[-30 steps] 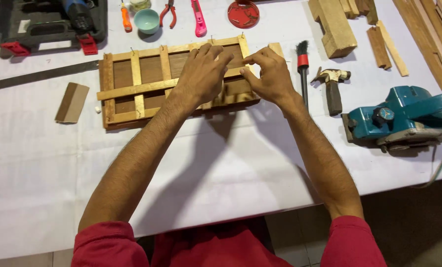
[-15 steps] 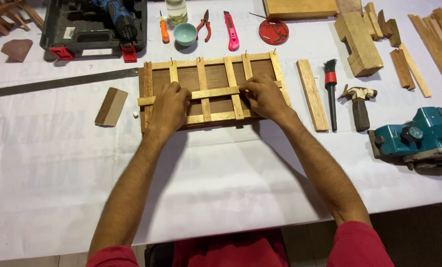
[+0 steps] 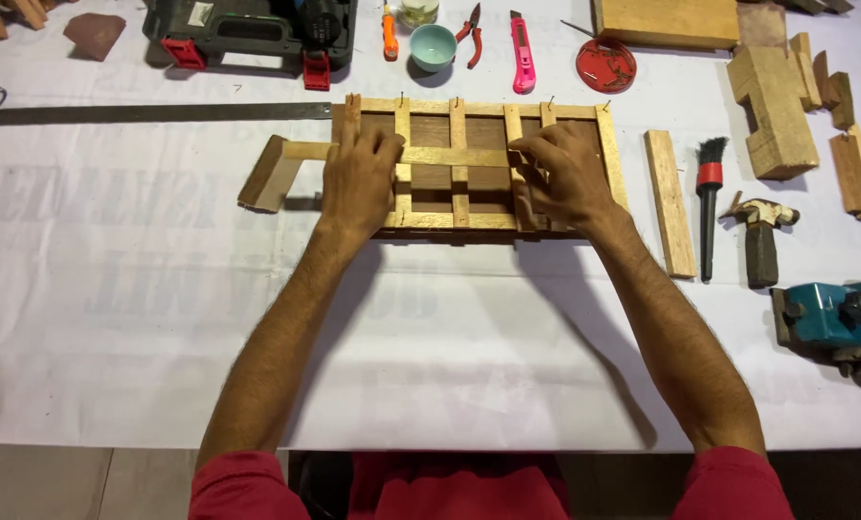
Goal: Measure, clean, and assemble components of a wooden frame on a workshop table.
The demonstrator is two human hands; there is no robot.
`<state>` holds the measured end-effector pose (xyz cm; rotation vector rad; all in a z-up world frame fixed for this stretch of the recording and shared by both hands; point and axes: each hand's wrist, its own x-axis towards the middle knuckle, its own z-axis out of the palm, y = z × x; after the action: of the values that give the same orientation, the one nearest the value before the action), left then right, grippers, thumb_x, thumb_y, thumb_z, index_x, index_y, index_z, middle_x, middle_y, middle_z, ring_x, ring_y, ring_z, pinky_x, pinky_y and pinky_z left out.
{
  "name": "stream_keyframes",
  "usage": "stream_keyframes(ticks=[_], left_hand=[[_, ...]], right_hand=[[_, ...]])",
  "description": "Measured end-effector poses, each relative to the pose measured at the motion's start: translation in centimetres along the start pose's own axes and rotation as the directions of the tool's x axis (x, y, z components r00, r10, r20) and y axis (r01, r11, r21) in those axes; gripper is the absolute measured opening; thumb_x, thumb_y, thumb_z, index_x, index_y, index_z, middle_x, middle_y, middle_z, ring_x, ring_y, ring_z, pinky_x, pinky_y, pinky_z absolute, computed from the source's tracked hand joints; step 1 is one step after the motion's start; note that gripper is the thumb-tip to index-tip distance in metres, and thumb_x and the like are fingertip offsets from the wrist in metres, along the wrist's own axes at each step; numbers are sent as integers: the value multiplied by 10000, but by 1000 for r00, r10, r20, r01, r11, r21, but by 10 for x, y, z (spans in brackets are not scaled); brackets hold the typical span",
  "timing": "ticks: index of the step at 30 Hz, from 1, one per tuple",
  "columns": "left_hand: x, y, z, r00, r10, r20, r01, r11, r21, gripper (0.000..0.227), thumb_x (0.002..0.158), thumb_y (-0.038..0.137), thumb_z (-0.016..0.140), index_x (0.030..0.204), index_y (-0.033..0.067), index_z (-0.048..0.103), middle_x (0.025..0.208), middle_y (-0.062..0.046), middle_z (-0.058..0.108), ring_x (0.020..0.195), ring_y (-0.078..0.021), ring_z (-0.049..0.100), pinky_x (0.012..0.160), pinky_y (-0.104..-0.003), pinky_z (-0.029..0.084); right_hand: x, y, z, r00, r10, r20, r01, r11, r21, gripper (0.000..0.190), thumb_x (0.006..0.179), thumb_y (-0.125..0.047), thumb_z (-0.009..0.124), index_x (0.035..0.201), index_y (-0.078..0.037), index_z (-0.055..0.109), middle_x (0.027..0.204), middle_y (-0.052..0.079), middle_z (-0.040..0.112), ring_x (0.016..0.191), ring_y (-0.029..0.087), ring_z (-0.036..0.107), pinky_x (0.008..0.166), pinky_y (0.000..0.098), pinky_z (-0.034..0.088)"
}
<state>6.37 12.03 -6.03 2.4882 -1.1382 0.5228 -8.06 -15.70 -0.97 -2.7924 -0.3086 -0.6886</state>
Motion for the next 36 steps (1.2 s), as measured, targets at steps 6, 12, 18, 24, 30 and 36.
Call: stream_keyframes(ticks=[6, 12, 18, 24, 30, 36], left_hand=[[-41, -57, -66, 979, -105, -174, 120, 990, 76, 343, 889, -16, 711, 1200, 127, 732, 1139, -53, 619, 1059, -274, 528, 825, -443, 469], [-113, -127, -113, 933, -236, -270, 280, 950, 139, 288, 920, -12, 681, 1154, 144, 744, 1170, -17, 621, 1098, -270, 517, 858, -448, 437], [-186, -177, -139, 874, -442, -203, 472, 871, 139, 360, 901, -68, 653, 1175, 144, 749, 1193, 4, 635, 1133, -259, 508, 886, -446, 427], [-232, -217, -133, 824, -555, -112, 566, 811, 145, 400, 889, -74, 641, 1213, 138, 741, 1229, 7, 644, 1180, -244, 499, 1006, -436, 427], [-241, -222, -136, 800, -597, -60, 600, 796, 76, 325, 920, 43, 690, 1228, 129, 746, 1267, -1, 653, 1210, -252, 508, 1019, -431, 453], [-234, -218, -132, 778, -628, -33, 628, 777, 46, 272, 952, 198, 735, 1205, 99, 751, 1268, -17, 660, 1218, -257, 517, 1015, -424, 483]], right_hand=[[54, -47, 41, 987, -41, 154, 2, 971, 241, 389, 927, -5, 732, 1301, -106, 692, 1104, 109, 616, 952, 210, 631, 780, 352, 574], [105, -144, 97, 951, -176, 255, 68, 922, 381, 469, 791, -16, 782, 1243, -82, 675, 1133, 153, 591, 1016, 290, 633, 849, 382, 618], [134, -215, 162, 881, -260, 395, 81, 906, 416, 340, 907, -26, 704, 1243, -73, 690, 1109, 143, 608, 974, 269, 653, 807, 372, 640], [143, -254, 208, 830, -389, 400, 193, 873, 449, 346, 874, -20, 728, 1218, -30, 694, 1067, 160, 650, 941, 287, 678, 794, 392, 640], [147, -266, 215, 800, -391, 454, 221, 897, 383, 375, 832, -87, 790, 1190, -17, 705, 1034, 169, 672, 892, 289, 686, 735, 388, 634], [143, -268, 215, 829, -354, 433, 214, 916, 338, 241, 915, -143, 762, 1148, -86, 788, 924, 97, 705, 841, 224, 667, 681, 381, 614]])
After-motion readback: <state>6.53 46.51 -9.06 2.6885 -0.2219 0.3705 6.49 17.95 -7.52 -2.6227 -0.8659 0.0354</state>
